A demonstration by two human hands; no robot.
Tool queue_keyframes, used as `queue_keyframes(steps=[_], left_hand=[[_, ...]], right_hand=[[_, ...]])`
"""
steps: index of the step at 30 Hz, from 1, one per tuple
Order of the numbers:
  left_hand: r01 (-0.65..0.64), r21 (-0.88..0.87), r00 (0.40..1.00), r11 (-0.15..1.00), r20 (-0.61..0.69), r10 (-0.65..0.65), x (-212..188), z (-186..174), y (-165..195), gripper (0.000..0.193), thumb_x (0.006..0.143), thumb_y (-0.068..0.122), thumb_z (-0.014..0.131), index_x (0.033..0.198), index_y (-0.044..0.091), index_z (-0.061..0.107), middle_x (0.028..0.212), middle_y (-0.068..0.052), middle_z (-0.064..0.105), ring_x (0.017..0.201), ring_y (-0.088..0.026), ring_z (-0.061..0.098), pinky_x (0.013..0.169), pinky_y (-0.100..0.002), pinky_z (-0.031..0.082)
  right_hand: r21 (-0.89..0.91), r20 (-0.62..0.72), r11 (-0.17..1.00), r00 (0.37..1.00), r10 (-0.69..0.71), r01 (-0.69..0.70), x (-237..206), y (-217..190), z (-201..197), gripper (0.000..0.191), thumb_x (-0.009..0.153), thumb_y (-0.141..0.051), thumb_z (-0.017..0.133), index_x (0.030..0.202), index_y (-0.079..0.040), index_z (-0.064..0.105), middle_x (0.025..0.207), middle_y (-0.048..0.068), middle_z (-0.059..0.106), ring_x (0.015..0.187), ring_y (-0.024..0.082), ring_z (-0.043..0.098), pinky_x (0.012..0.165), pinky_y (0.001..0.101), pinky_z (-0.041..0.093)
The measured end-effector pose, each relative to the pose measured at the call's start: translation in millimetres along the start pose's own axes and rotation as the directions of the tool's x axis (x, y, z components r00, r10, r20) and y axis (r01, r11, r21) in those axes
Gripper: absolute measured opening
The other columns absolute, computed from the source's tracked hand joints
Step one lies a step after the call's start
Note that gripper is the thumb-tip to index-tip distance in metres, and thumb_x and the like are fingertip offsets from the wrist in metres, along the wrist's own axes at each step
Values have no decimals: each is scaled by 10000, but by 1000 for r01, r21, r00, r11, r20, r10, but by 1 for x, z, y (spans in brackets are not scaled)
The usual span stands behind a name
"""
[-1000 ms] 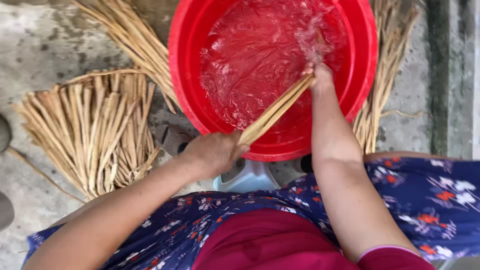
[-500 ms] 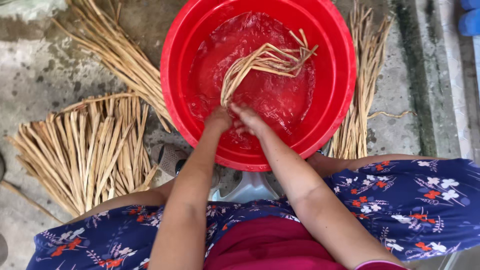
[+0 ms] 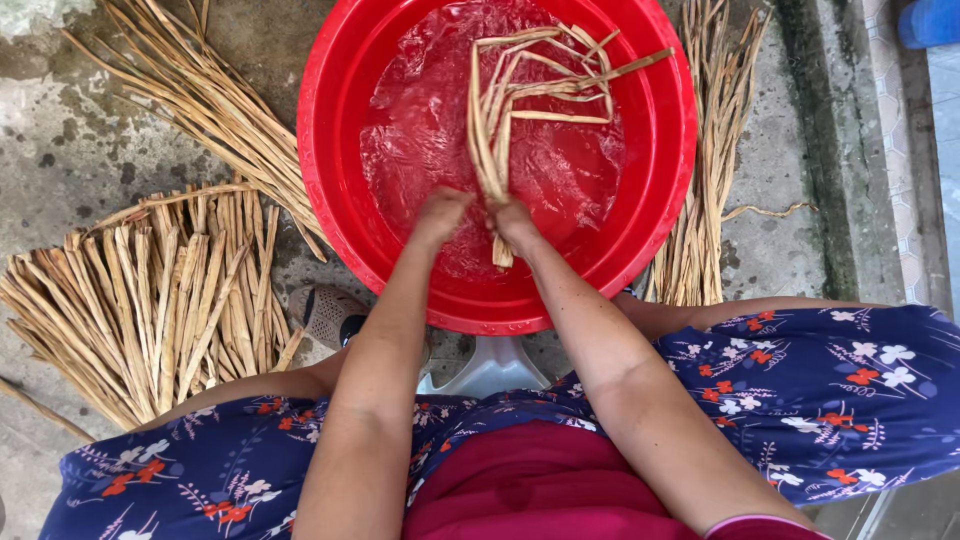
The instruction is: The person repeatedly picks bundles of dry bamboo strips from the floor and submerges them in a red basin of water. They agitate the strips by hand to ensure they are fully wet, then place them back on the floor beside the basin. This cycle continues throughout the clip.
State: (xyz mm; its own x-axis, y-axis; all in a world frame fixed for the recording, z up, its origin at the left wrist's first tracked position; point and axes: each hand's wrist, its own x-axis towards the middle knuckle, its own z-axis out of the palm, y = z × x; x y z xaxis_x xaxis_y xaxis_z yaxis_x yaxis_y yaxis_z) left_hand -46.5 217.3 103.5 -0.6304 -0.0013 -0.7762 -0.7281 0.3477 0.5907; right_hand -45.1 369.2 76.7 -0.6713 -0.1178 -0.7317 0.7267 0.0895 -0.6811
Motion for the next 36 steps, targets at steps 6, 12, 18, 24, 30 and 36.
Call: queue_keyframes(steps=[6, 12, 18, 24, 30, 36], left_hand=[[166, -418, 986, 893, 86, -143, -3, -7, 4, 482, 938, 316, 818, 1217, -13, 605, 925, -101, 711, 914, -178, 683, 827, -380, 527], [105, -915, 994, 391, 84, -71, 46, -34, -6, 152, 1020, 148, 627, 1138, 52, 630, 725, -33, 625, 519, -111, 537, 511, -322, 533], [63, -984, 997, 168, 69, 28, 48, -63, 27, 186, 1039, 246, 502, 1006, 161, 664, 633, -10, 528, 475, -96, 478, 481, -303, 481], [-128, -991, 988, -28, -129, 79, 53, -120, 33, 234, 1021, 122, 425, 807, 130, 518, 597, -6, 473, 418, -110, 420, 437, -309, 442], [-385, -822, 883, 419, -197, 426, 4, -108, 73, 677, 905, 475, 667, 1396, 116, 370, 1308, -180, 553, 1103, -256, 598, 890, -393, 592], [-337, -732, 929, 592, -157, 335, -46, -89, 99, 708, 960, 422, 650, 1542, 95, 415, 1366, -150, 633, 1152, -245, 660, 974, -384, 607]], right_hand=[[-508, 327, 828, 942, -69, 237, -53, -39, 43, 455, 1105, -301, 352, 1019, -1, 684, 821, 74, 678, 772, 174, 692, 744, 314, 596], [-843, 382, 435, 921, 70, 316, -122, -67, 21, 405, 1045, -378, 503, 1080, -4, 654, 885, 182, 650, 791, 287, 642, 788, 465, 511], [-926, 314, 271, 935, 166, 263, -222, -150, -42, 437, 1033, -430, 449, 1229, -51, 545, 767, 89, 575, 632, 210, 566, 619, 416, 501], [-963, 168, 231, 980, 105, 140, -313, -225, -165, 469, 948, -519, 517, 1253, -191, 654, 628, 40, 583, 553, 161, 543, 551, 380, 484], [-929, -159, 356, 977, -139, -101, -369, -274, -240, 389, 1036, -446, 524, 1290, -181, 655, 745, 32, 614, 572, 166, 549, 537, 353, 528], [-825, -327, 564, 835, -443, -24, -360, -237, -317, 340, 1066, -418, 557, 1204, -127, 667, 758, 32, 625, 597, 142, 563, 553, 330, 515]])
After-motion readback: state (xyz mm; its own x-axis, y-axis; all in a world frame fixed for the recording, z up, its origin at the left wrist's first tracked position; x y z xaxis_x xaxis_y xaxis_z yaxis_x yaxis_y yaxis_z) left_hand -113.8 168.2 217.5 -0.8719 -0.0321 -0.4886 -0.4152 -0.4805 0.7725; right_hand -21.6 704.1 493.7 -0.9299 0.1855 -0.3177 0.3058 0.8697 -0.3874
